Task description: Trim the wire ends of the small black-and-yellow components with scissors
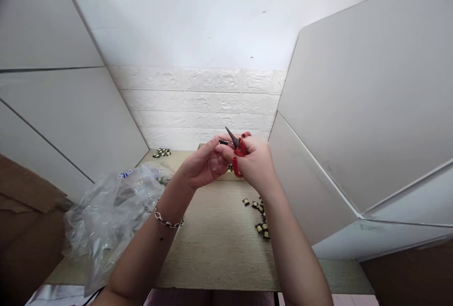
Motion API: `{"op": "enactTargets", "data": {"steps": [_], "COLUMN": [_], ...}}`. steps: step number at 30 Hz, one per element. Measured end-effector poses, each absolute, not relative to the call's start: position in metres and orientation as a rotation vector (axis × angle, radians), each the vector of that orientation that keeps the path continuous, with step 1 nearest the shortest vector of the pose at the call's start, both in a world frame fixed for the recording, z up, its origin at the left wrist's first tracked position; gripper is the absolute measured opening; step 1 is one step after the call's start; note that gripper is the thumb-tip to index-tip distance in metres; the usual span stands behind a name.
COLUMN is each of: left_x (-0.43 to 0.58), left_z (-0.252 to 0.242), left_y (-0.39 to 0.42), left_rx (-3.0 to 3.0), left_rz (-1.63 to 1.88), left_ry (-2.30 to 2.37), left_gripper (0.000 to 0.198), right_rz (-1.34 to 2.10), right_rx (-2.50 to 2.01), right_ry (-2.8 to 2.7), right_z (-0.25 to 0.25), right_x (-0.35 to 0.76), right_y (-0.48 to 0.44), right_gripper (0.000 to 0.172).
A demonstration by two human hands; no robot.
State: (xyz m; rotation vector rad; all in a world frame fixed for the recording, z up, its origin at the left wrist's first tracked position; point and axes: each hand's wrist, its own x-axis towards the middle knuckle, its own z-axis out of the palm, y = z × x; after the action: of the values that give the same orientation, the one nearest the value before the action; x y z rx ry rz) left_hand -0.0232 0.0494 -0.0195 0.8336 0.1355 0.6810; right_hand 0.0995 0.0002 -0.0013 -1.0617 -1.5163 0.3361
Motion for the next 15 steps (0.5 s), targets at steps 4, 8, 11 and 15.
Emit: {"op": "enactTargets", "data": {"steps": [4, 8, 11, 15], "left_x": [-0.0237, -0.0255, -0.0265, -0.0272], "left_z": [-0.0176, -0.0152, -0.0155, -0.0173], "left_y": [0.0481, 0.0470, 0.0498, 0.0557], "left_rx": [0.825, 0.847, 0.868, 0.914], "left_rz": [0.669, 0.669, 0.681, 0.671], "left_ry": [0.139, 0.149, 0.164, 0.184], "left_gripper": [0.027, 0.022, 0.020, 0.024], "right_rz": [0.248, 0.205, 0.204, 0.154], "right_rx": [-1.012, -1.005, -1.071, -1.137], "right_ry": [-1.572, -1.603, -1.608, -1.585], "right_z": [-0.0055, -0.0094, -0.0097, -0.0110], "right_x": [0.1034, 0.1050, 0.1028, 0.0971], "right_y": [0.0013, 0.0010, 0.0013, 0.0050], "right_gripper": [0.019, 0.025, 0.026, 0.031]}}
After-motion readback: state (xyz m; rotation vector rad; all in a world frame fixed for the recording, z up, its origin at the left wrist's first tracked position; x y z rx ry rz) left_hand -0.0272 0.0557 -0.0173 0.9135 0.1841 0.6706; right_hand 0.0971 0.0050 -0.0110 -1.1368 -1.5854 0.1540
